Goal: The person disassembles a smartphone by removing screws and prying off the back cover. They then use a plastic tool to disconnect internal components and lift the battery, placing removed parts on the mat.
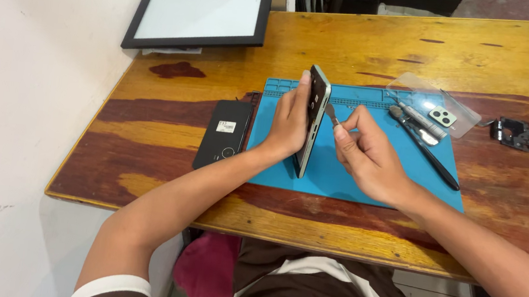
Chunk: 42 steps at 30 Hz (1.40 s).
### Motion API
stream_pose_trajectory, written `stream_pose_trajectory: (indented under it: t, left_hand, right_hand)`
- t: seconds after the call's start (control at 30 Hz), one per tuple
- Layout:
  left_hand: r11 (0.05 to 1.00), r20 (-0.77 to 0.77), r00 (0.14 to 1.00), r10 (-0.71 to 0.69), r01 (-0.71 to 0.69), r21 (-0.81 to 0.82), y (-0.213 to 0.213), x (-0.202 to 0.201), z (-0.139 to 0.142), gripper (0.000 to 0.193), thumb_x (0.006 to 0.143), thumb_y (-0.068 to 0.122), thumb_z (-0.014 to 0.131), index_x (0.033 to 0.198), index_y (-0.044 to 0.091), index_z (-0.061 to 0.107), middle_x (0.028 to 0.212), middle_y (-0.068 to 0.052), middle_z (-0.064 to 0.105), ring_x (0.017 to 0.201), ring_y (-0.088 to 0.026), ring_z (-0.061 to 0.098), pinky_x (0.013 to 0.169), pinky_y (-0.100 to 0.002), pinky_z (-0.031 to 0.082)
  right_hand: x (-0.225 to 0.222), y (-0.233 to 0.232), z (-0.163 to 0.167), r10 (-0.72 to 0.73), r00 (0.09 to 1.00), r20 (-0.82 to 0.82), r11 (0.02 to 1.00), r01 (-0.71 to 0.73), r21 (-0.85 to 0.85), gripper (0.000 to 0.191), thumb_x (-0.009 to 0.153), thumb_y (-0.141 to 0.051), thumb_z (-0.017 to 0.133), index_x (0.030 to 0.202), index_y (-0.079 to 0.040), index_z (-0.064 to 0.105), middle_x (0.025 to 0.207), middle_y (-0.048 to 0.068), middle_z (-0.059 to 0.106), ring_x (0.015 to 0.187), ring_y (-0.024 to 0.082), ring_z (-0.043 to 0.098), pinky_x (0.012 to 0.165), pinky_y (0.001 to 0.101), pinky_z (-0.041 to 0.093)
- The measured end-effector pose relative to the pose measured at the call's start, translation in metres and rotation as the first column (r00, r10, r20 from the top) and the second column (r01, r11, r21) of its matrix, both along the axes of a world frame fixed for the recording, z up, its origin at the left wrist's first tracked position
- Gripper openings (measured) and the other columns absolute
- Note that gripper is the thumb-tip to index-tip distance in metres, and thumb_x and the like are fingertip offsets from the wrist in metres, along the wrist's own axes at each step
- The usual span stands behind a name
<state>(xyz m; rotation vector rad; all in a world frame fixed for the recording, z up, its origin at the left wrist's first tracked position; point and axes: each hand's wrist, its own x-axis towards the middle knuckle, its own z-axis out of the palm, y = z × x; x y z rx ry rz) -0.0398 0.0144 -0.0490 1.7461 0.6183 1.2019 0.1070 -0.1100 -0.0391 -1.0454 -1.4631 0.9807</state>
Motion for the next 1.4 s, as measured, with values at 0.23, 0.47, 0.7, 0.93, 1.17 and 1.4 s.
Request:
stream_pose_trajectory:
  t: [0.23,0.47,0.7,0.93,1.17,1.4]
  left_hand:
    - [0.999,-0.031,0.998,-0.053,0.053,-0.011,0.002,0.001,0.001,0.068,0.111,0.05,0.025,0.079,0.005,0.065,0.063,0.0,0.059,0.058,-0.009,0.052,0.056,-0.03,0.042]
    - [0.996,0.029,0.996,-0.086,0.087,-0.023,0.0,0.002,-0.008,0.066,0.111,0.052,0.032,0.09,0.003,0.071,0.073,-0.001,0.064,0.067,-0.007,0.054,0.061,-0.028,0.046]
    - [0.946,0.174,0.981,-0.09,0.139,-0.293,-0.005,0.012,-0.016,0.06,0.108,0.058,0.033,0.081,0.01,0.056,0.064,0.002,0.051,0.057,-0.008,0.047,0.052,-0.028,0.042]
    - [0.907,0.192,0.977,-0.09,0.16,-0.391,-0.011,0.014,-0.006,0.061,0.106,0.061,0.033,0.079,0.01,0.053,0.064,0.0,0.05,0.054,-0.011,0.049,0.049,-0.031,0.045]
    - [0.841,0.195,0.976,-0.097,0.185,-0.508,-0.021,0.011,0.005,0.062,0.102,0.063,0.034,0.078,0.01,0.054,0.061,-0.003,0.053,0.049,-0.014,0.052,0.045,-0.033,0.047]
    - [0.824,0.129,0.99,-0.059,0.121,-0.554,-0.026,0.014,0.004,0.065,0.101,0.067,0.033,0.075,0.011,0.055,0.061,-0.002,0.051,0.052,-0.011,0.048,0.045,-0.031,0.044]
  right_hand:
    - [-0.006,0.002,-0.008,0.048,0.999,-0.017,0.999,-0.048,0.004,0.028,0.112,-0.03,0.039,0.093,-0.01,0.043,0.066,-0.003,0.042,0.056,0.006,0.035,0.048,0.0254,0.032]
    - [-0.011,0.003,-0.011,-0.127,0.94,0.317,0.979,0.069,0.19,0.035,0.101,-0.021,0.069,0.083,-0.008,0.043,0.063,-0.004,0.034,0.056,0.006,0.03,0.048,0.0279,0.026]
    - [-0.02,-0.001,0.002,-0.116,0.877,0.465,0.989,0.056,0.14,0.057,0.07,-0.03,0.092,0.095,-0.008,0.046,0.06,0.0,0.036,0.05,0.008,0.036,0.043,0.029,0.032]
    - [-0.019,-0.001,0.005,-0.115,0.83,0.546,0.992,0.064,0.111,0.074,0.063,-0.039,0.098,0.093,-0.004,0.041,0.061,0.005,0.046,0.052,0.014,0.045,0.046,0.0328,0.042]
    - [-0.016,-0.005,0.006,-0.097,0.775,0.625,0.994,0.039,0.106,0.094,0.053,-0.046,0.101,0.101,-0.002,0.034,0.061,0.011,0.048,0.052,0.021,0.049,0.047,0.0373,0.047]
    - [-0.019,-0.013,0.012,-0.164,0.683,0.712,0.985,0.154,0.079,0.096,0.053,-0.047,0.101,0.103,0.0,0.034,0.063,0.02,0.055,0.057,0.039,0.062,0.052,0.0477,0.051]
